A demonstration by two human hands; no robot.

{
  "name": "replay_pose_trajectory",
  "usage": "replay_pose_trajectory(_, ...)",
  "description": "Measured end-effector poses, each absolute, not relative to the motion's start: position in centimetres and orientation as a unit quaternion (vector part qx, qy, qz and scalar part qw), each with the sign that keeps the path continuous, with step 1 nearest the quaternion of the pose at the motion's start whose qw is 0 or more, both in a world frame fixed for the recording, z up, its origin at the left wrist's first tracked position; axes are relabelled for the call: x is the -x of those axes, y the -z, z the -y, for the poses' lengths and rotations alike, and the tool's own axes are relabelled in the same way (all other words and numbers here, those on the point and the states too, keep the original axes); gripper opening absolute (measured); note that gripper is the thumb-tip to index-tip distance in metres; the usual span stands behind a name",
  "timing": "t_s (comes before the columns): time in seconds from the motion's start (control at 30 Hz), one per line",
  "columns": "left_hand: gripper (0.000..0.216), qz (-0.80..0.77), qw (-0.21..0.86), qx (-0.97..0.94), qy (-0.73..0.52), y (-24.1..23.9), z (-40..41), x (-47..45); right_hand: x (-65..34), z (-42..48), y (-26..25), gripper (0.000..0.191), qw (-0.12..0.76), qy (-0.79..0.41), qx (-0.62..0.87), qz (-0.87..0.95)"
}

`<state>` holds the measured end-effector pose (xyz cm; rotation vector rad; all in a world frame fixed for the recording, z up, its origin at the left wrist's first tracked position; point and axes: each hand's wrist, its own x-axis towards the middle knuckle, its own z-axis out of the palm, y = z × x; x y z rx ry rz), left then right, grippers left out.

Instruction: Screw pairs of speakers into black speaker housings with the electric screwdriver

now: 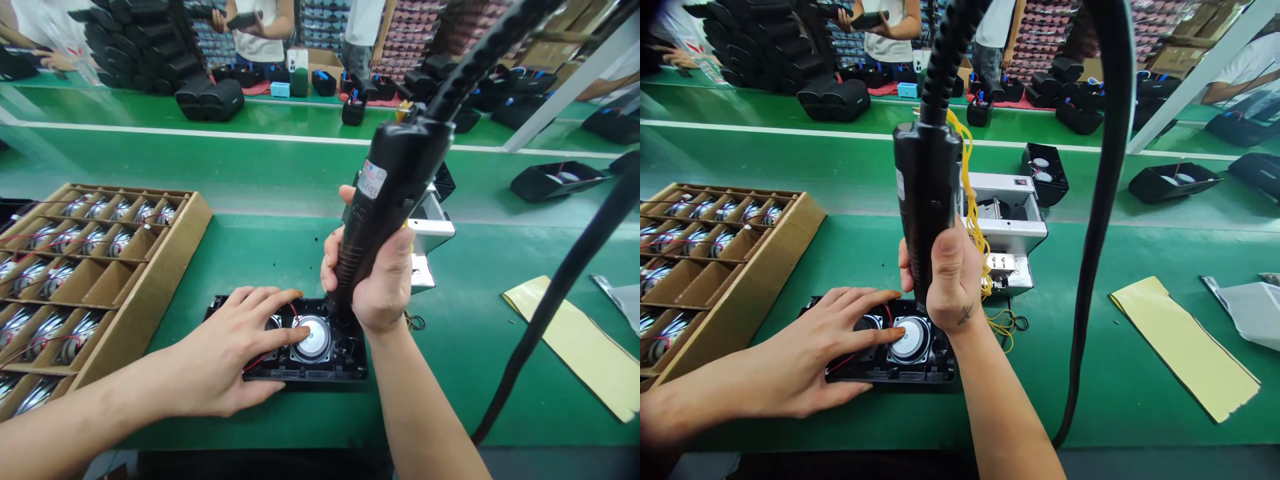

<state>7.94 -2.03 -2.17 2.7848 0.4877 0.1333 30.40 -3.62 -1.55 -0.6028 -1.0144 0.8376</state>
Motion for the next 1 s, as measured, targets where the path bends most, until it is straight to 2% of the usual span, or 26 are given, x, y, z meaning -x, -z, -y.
replay_pose_trajectory(0.17, 0.064, -0.173, 0.157, -0.971, -0.044, 2.15, 2.06, -7.93, -30.36, 3.66, 1.4, 0.058, 0.743, -0.388, 0.277, 0.471)
replay_pose_trajectory(1.0, 0.063, -0.163, 0.146, -0.975, -0.036, 2.02, 1.97, -7.85, -30.51, 3.62, 1.02, 0.058, 0.739, -0.384, 0.304, 0.462)
